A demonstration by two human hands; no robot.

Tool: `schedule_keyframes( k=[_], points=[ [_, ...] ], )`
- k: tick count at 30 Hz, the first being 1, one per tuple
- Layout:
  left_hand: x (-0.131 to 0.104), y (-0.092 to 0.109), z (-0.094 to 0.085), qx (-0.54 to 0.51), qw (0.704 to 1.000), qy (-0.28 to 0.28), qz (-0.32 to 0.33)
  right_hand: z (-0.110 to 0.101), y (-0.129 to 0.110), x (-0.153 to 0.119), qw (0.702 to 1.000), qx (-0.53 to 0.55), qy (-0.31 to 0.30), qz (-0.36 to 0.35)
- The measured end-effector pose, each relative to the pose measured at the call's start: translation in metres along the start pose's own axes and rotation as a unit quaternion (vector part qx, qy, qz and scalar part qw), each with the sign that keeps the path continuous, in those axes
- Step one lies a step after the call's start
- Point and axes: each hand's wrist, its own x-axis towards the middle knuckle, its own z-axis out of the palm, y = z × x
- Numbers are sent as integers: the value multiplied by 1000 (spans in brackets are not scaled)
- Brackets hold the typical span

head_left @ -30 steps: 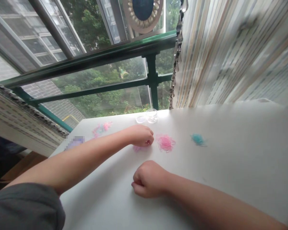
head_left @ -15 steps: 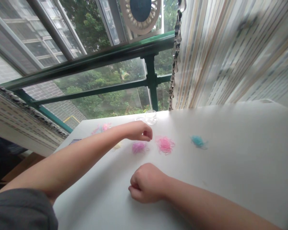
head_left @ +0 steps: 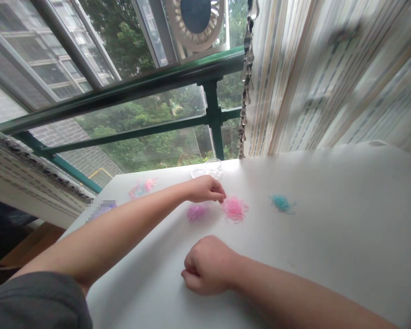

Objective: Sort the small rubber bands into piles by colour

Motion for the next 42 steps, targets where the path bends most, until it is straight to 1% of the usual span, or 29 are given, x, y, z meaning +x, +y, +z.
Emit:
schedule_keyframes(
  k=[3,6,8,10,12,14,17,20,23,27,31,39,42],
  points=[
    [5,-4,1,-27,1000,6,-5,-1,0,0,1000,1,-3,1],
    [4,-13,-5,-56,997,44,1,-2,0,0,1000,-1,-3,0],
    [2,-21,-10,-86,995,59,5,-2,0,0,1000,-1,-2,-2],
    [0,-27,-11,-108,992,59,11,-1,0,0,1000,0,-3,-2],
    [0,-31,-7,-109,993,44,19,-1,0,0,1000,-1,-5,-1],
    [1,-30,-1,-93,995,24,22,0,0,0,1000,2,-5,1],
    [3,-23,9,-46,998,6,31,0,0,0,1000,4,-5,6],
    [3,-14,13,11,999,15,51,-1,-1,1,1000,2,-10,11],
    [2,-10,12,54,996,36,64,-1,-2,2,1000,2,-9,12],
    [2,-10,11,100,992,42,68,-1,-1,2,1000,0,-4,8],
    [5,-12,15,135,987,48,73,-1,-1,2,1000,0,-11,11],
    [10,-18,20,150,979,61,126,-1,-2,2,1000,0,-14,13],
    [10,-19,20,138,980,75,126,-2,-3,1,1000,1,-16,15]
  ],
)
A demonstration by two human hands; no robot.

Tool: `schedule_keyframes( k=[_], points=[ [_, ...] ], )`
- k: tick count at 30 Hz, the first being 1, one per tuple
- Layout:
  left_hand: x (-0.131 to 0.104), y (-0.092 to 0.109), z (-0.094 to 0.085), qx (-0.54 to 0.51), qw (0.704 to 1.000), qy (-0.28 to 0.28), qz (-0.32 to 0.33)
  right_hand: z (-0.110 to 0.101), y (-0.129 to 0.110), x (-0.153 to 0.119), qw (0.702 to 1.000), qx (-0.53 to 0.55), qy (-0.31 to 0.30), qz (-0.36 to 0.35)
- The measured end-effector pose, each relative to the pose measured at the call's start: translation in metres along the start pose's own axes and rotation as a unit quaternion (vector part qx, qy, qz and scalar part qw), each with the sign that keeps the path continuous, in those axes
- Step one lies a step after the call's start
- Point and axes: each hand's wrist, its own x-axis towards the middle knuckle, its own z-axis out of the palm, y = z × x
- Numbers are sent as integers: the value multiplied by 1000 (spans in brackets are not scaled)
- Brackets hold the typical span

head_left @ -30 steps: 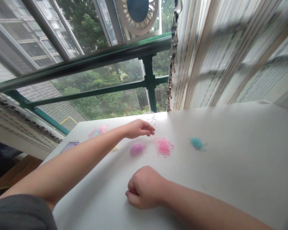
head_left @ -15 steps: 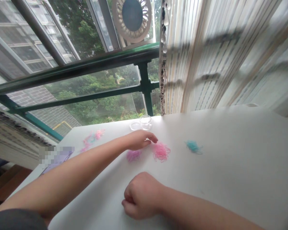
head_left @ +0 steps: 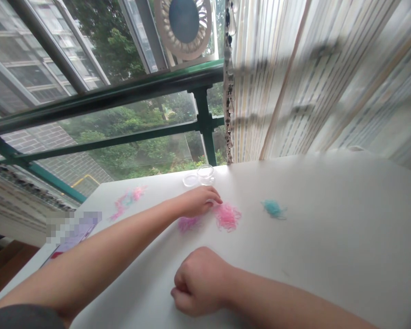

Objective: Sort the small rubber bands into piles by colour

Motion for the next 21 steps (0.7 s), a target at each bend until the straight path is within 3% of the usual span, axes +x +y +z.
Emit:
schedule_keyframes(
  k=[13,17,21],
  points=[
    [-25,-11,-11,-64,993,37,-87,0,0,0,1000,10,0,0],
    [-44,-19,-26,-68,987,84,-117,-2,0,0,1000,24,-8,7],
    [-79,-31,-37,-92,971,147,-165,0,1,-1,999,37,-9,7]
  ],
)
